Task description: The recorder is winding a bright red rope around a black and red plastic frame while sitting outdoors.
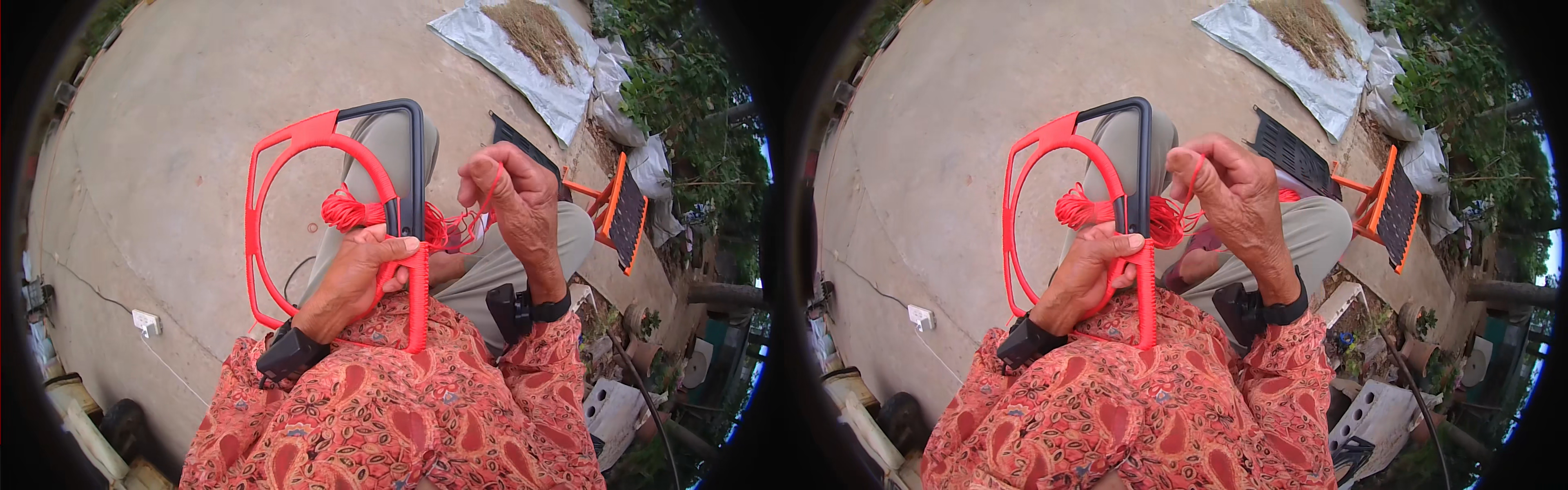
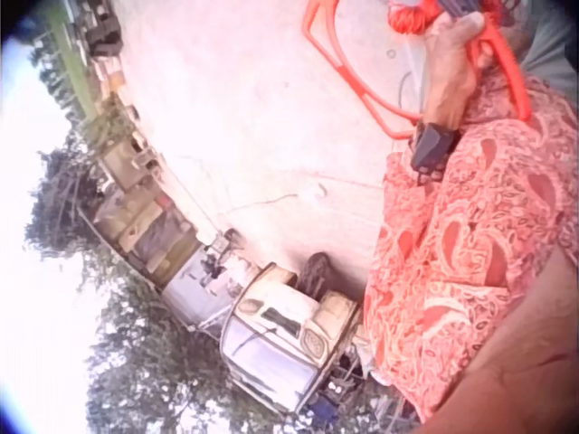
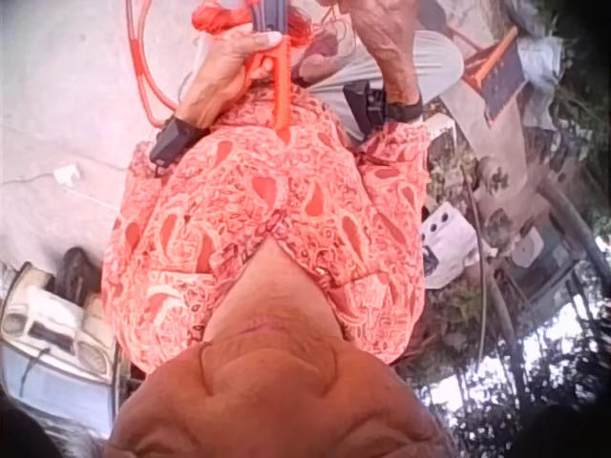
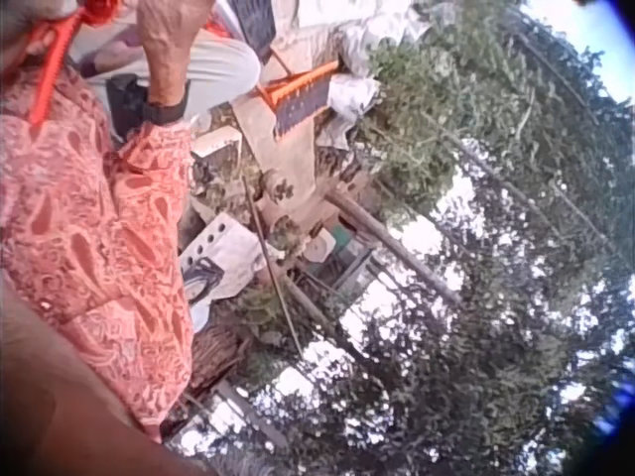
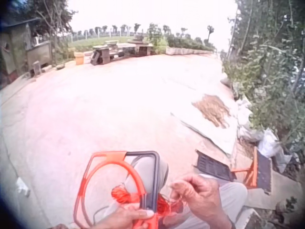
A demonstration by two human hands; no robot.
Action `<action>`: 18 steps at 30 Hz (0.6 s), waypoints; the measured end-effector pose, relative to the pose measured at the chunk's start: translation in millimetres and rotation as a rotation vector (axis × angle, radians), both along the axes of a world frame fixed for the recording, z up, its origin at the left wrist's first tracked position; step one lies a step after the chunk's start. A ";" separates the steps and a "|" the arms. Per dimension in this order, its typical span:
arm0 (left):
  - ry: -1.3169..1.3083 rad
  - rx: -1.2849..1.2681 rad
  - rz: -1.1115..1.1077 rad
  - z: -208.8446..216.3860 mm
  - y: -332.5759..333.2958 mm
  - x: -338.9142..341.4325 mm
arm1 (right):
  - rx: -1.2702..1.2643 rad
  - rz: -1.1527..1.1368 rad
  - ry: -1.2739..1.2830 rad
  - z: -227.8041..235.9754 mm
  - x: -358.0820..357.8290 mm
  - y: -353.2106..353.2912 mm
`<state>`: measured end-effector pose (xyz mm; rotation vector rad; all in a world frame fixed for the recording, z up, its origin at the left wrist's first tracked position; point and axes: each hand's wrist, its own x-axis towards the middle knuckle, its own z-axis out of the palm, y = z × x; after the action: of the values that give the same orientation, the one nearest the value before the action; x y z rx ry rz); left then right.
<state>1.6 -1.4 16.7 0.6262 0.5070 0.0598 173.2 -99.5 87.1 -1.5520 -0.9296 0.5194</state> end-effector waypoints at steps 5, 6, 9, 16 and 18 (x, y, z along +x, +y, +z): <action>-0.012 -0.117 0.187 5.6 -10.7 6.9 | -0.013 0.358 -0.891 -22.8 -34.6 58.7; -0.020 -0.049 0.143 5.1 -8.0 7.4 | -0.133 0.366 -1.067 -31.8 -36.2 62.2; 0.015 -0.001 0.135 4.3 -8.0 3.4 | 0.002 0.371 -1.056 -40.0 -34.7 70.3; -0.048 -0.006 0.072 -11.9 -6.5 -3.0 | 0.071 0.468 -0.703 -38.1 -40.9 62.2; -0.058 0.026 0.091 -7.5 -7.1 -2.9 | 0.184 0.527 -0.444 -27.4 -45.9 61.2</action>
<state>-1.2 -8.5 9.2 0.6247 0.4789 0.1709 127.3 -38.3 59.7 -1.2677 -1.7027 0.4416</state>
